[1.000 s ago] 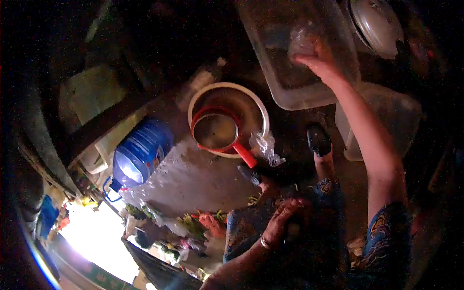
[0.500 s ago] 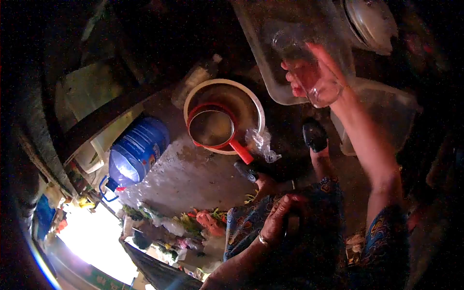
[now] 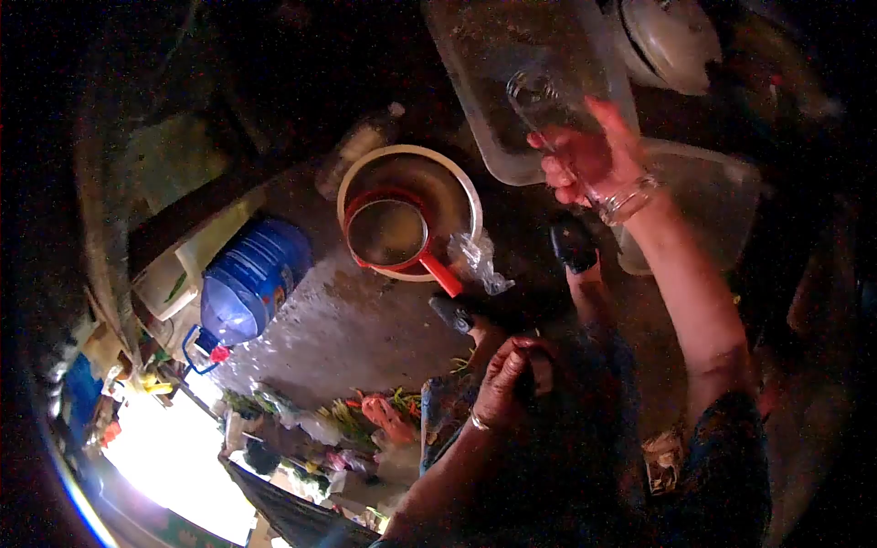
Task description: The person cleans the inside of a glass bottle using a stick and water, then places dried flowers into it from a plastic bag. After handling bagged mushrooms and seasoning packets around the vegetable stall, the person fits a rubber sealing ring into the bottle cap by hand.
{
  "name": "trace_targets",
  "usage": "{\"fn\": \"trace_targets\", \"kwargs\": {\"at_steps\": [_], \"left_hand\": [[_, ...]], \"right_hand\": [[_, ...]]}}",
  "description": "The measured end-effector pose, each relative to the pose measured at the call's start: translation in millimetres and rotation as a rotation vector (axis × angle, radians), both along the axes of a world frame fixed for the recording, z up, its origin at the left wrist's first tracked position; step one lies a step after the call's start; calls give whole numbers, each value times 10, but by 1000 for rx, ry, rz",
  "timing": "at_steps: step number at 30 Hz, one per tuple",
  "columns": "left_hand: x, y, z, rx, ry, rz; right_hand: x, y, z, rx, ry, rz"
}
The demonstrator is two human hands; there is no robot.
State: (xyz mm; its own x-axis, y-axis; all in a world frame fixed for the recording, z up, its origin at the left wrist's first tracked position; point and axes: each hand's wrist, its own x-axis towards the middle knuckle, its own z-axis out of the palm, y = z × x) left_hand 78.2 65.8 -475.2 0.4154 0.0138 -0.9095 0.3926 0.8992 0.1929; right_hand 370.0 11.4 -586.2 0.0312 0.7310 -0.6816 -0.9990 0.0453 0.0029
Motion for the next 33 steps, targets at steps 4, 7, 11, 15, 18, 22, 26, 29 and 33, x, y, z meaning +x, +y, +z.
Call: {"fn": "trace_targets", "kwargs": {"at_steps": [4,7,11,15,18,22,26,29,33], "left_hand": [[-197,-57,42,6,51,46],[-393,-203,255,-117,50,293],[-448,-193,806,-126,22,177],[-334,-207,1493,-96,-24,202],[-179,-197,2037,-112,21,305],[156,-170,2828,-25,-110,201],[304,-46,3513,53,-182,28],[277,-58,3726,71,-301,52],[257,-8,4006,213,-500,153]], "right_hand": [[-13,-101,366,41,93,-30],[11,-131,849,-16,203,-56],[-21,-288,1391,21,83,-81],[-19,-400,2104,148,116,-45],[-18,-443,2698,248,85,-18],[33,-553,3459,316,40,72],[17,-518,4356,244,-42,155],[14,-553,4652,253,-2,198],[-47,-612,4919,290,-66,258]]}}
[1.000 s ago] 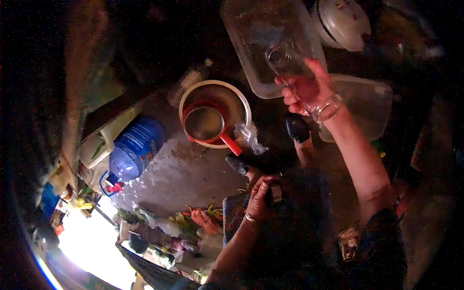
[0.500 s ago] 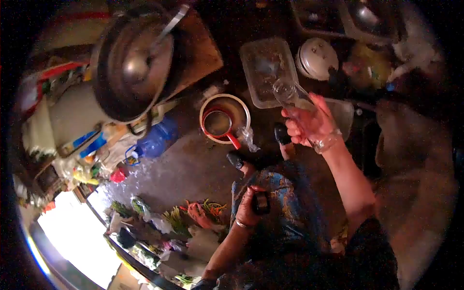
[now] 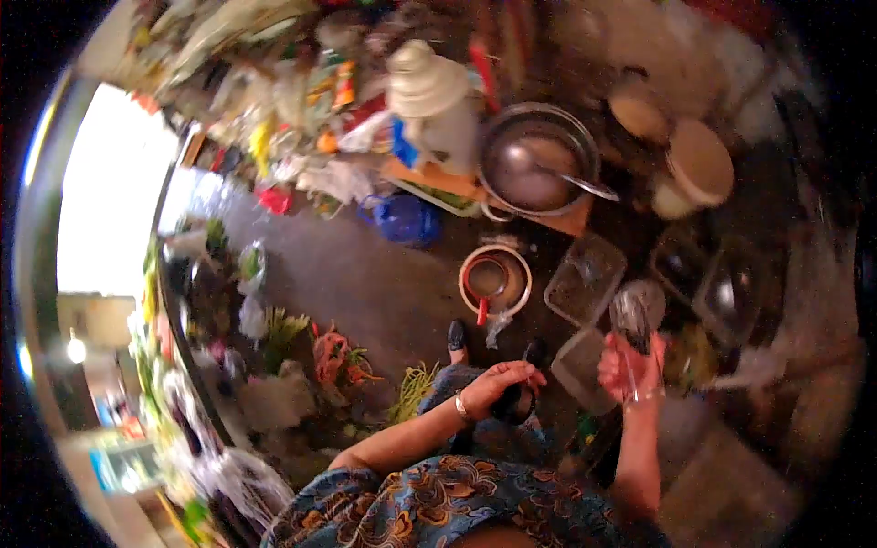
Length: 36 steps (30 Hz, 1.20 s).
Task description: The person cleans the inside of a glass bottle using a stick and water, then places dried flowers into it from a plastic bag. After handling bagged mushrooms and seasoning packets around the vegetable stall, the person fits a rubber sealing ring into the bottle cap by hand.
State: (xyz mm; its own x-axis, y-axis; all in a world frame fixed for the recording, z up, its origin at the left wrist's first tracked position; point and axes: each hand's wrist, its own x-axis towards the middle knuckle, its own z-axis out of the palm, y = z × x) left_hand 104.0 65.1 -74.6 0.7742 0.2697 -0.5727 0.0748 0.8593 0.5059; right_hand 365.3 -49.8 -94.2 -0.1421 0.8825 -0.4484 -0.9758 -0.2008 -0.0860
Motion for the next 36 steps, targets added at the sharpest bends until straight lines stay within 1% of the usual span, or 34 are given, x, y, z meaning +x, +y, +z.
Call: {"fn": "trace_targets", "kwargs": {"at_steps": [1,3,4,5,6,7,8,10,11,12,14,15,16,18,19,20,22,23,24,26,27,28,30,32,34,35,36], "left_hand": [[-29,23,48,27,-16,65],[-121,89,99,148,-45,58],[-196,112,98,169,-50,113],[-245,100,58,166,-71,68],[-304,145,36,157,-95,14],[-353,164,8,203,-118,73],[-426,212,51,214,-126,100],[-605,302,152,100,-196,136],[-709,361,180,103,-195,171],[-852,418,206,109,-211,193],[-1157,617,229,229,-116,226],[-1322,699,51,358,-77,272],[-1493,823,49,374,-88,298],[-1871,1035,68,512,-81,406],[-2074,1176,174,534,-64,399],[-2257,1305,214,542,-71,414],[-2607,1552,296,821,-140,472],[-2791,1640,473,777,-89,451],[-2955,1721,626,778,-86,462],[-3264,1890,844,817,-96,544],[-3406,1981,851,1117,77,534],[-3542,2033,883,1118,84,542],[-3780,2129,939,914,52,585],[-3950,2257,951,935,73,638],[-4098,2381,939,968,112,722],[-4179,2465,991,1079,282,719],[-4241,2566,968,1075,290,720]], "right_hand": [[-12,38,77,-74,-138,-5],[-43,150,150,-39,-122,73],[-68,213,173,-43,-89,83],[-92,262,177,-17,-98,129],[-164,365,232,-85,-127,149],[-243,477,277,-156,-157,162],[-324,588,309,-145,-171,187],[-536,809,380,-227,-504,284],[-798,1016,683,-405,-651,268],[-950,1138,706,-395,-672,284],[-1273,1497,738,-271,-1133,335],[-1470,1665,884,-79,-1274,347],[-1735,1827,1037,-52,-1291,357],[-2244,2101,1245,341,-2029,263],[-2482,2251,1215,404,-2085,211],[-2680,2406,1260,524,-2128,227],[-3208,2699,1454,471,-1860,361],[-3496,2819,1607,443,-1777,410],[-3709,2916,1569,468,-1725,416],[-4072,3125,1452,609,-1709,438],[-4267,3188,1451,600,-1651,446],[-4434,3270,1439,610,-1647,452],[-4708,3450,1395,719,-1735,384],[-4953,3647,1607,776,-1729,420],[-5173,3856,1712,996,-1743,426],[-5266,3948,1722,1019,-1727,448],[-5336,4064,1718,1020,-1719,453]]}}
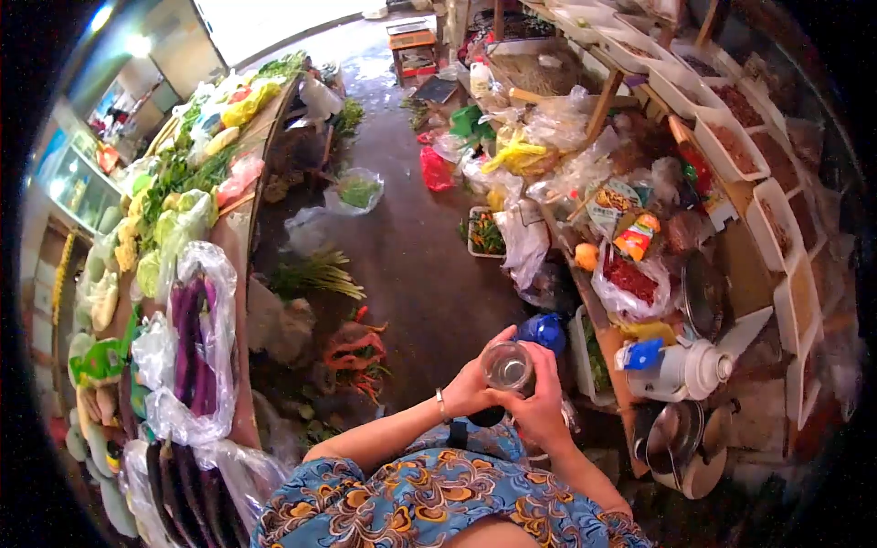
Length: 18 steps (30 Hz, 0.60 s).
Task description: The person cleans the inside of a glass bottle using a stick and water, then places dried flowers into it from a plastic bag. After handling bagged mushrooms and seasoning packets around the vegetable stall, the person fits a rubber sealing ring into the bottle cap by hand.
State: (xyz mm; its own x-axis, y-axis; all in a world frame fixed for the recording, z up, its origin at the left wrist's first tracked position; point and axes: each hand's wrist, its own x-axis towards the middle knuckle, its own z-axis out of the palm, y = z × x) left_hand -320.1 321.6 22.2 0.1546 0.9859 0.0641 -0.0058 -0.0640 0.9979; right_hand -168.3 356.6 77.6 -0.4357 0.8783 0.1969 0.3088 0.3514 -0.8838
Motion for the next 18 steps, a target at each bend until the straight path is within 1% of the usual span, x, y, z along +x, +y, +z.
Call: {"fn": "trace_targets", "kwargs": {"at_steps": [2,3,4,5,6,8,9,10,11,12,14,16,18], "left_hand": [[-125,253,-110,174,92,101],[-193,364,-209,168,99,104],[-267,479,-267,31,22,121],[-323,583,-312,-107,-56,140],[-395,703,-337,-107,-49,146],[-570,982,-76,-61,-209,218],[-630,1103,51,-22,-281,337],[-784,1225,35,-30,-277,335],[-993,1281,-4,-15,-51,452],[-1184,1296,-26,-5,175,562],[-1515,1293,77,-66,164,753],[-1878,1167,-17,-94,-13,919],[-2251,1056,-72,-90,-57,1079]], "right_hand": [[-135,271,-18,42,-33,50],[-177,439,-26,37,-13,104],[-237,610,-43,31,-5,107],[-287,780,-53,32,-9,175],[-343,963,-58,41,-11,245],[-462,1328,-64,39,31,261],[-493,1533,-73,-7,55,250],[-504,1711,-102,-60,72,239],[-517,1908,-190,-168,109,226],[-520,2097,-199,-260,52,239],[-516,2462,-321,-385,-71,298],[-581,2759,-395,-434,-122,318],[-728,3056,-491,-480,-162,335]]}}
